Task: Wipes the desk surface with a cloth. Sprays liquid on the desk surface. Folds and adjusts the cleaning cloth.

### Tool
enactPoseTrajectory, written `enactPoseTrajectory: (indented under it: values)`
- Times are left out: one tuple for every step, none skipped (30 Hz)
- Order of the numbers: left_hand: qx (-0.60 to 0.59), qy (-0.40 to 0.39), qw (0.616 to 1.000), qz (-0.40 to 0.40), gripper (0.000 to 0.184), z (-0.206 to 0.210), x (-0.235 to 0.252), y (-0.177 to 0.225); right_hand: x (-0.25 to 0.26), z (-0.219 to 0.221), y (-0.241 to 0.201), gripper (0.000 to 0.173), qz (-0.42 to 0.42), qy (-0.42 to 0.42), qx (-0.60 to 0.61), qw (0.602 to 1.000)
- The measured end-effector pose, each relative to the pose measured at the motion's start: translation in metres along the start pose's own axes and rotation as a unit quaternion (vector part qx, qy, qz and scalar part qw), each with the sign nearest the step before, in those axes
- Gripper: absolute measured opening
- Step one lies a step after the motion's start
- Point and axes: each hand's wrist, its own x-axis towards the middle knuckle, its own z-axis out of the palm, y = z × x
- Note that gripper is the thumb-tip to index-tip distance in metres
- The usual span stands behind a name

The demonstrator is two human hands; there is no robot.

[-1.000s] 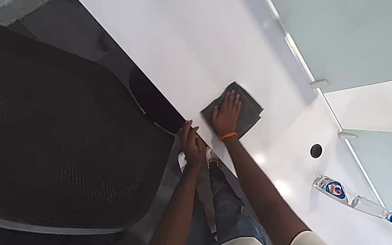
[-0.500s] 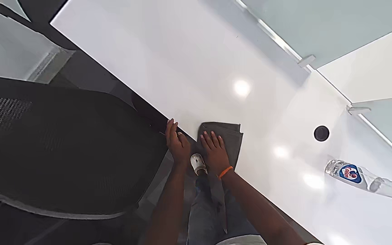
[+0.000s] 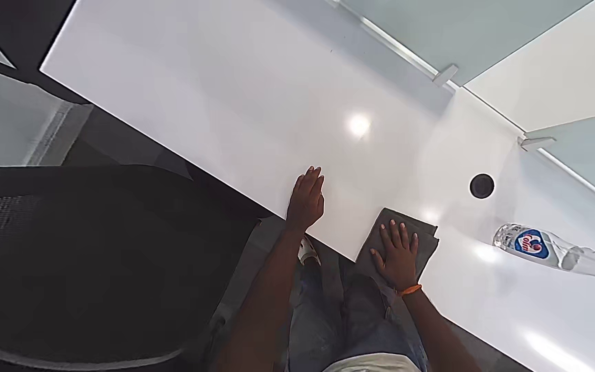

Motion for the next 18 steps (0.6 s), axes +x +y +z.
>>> enactPoseTrajectory:
  values:
    - [0.011, -0.006, 1.000, 0.004, 0.047, 0.002, 0.002, -0.003, 0.014, 0.000, 0.000, 0.080, 0.011, 0.012, -0.005, 1.000]
    - [0.020, -0.014, 1.000, 0.006, 0.048, 0.005, 0.002, -0.005, 0.027, -0.001, -0.002, 0.080, 0.022, 0.020, -0.009, 1.000]
    - [0.030, -0.023, 0.999, 0.005, 0.050, 0.007, 0.001, -0.006, 0.040, -0.003, -0.003, 0.080, 0.032, 0.026, -0.014, 0.999]
    - [0.039, -0.027, 0.999, 0.002, 0.050, 0.008, 0.002, -0.006, 0.057, -0.006, -0.004, 0.080, 0.039, 0.032, -0.019, 0.999]
    - [0.045, -0.028, 0.999, -0.002, 0.051, 0.009, 0.002, -0.006, 0.072, -0.009, -0.006, 0.079, 0.045, 0.034, -0.023, 0.998]
    - [0.048, -0.027, 0.998, -0.006, 0.051, 0.010, 0.000, -0.006, 0.088, -0.011, -0.007, 0.079, 0.049, 0.036, -0.023, 0.998]
    - [0.050, -0.025, 0.998, -0.010, 0.051, 0.010, 0.001, -0.006, 0.106, -0.014, -0.008, 0.079, 0.052, 0.043, -0.023, 0.997]
    - [0.052, -0.024, 0.998, -0.014, 0.051, 0.010, 0.001, -0.006, 0.124, -0.016, -0.010, 0.078, 0.054, 0.051, -0.021, 0.997]
    - [0.053, -0.025, 0.998, -0.017, 0.050, 0.011, 0.001, -0.005, 0.143, -0.019, -0.013, 0.078, 0.057, 0.060, -0.020, 0.996]
    - [0.052, -0.024, 0.998, -0.019, 0.050, 0.011, 0.001, -0.005, 0.164, -0.022, -0.016, 0.077, 0.063, 0.067, -0.018, 0.996]
    - [0.052, -0.023, 0.998, -0.020, 0.050, 0.011, 0.001, -0.004, 0.185, -0.025, -0.020, 0.077, 0.070, 0.070, -0.014, 0.995]
    - [0.050, -0.023, 0.998, -0.020, 0.050, 0.011, 0.001, -0.004, 0.206, -0.029, -0.024, 0.077, 0.078, 0.071, -0.008, 0.994]
    - [0.048, -0.022, 0.998, -0.020, 0.050, 0.010, 0.002, -0.004, 0.227, -0.033, -0.027, 0.077, 0.085, 0.074, -0.002, 0.994]
    - [0.047, -0.019, 0.999, -0.020, 0.049, 0.010, 0.003, -0.005, 0.248, -0.037, -0.029, 0.077, 0.090, 0.075, 0.005, 0.993]
    - [0.044, -0.017, 0.999, -0.021, 0.049, 0.011, 0.001, -0.005, 0.266, -0.042, -0.029, 0.077, 0.094, 0.077, 0.008, 0.993]
    - [0.043, -0.016, 0.999, -0.023, 0.049, 0.011, 0.001, -0.005, 0.288, -0.045, -0.029, 0.077, 0.099, 0.092, 0.009, 0.991]
    - [0.042, -0.015, 0.999, -0.024, 0.049, 0.011, 0.002, -0.005, 0.309, -0.050, -0.030, 0.077, 0.103, 0.099, 0.008, 0.990]
    - [0.040, -0.014, 0.999, -0.025, 0.049, 0.011, 0.002, -0.006, 0.328, -0.056, -0.030, 0.077, 0.108, 0.101, 0.007, 0.989]
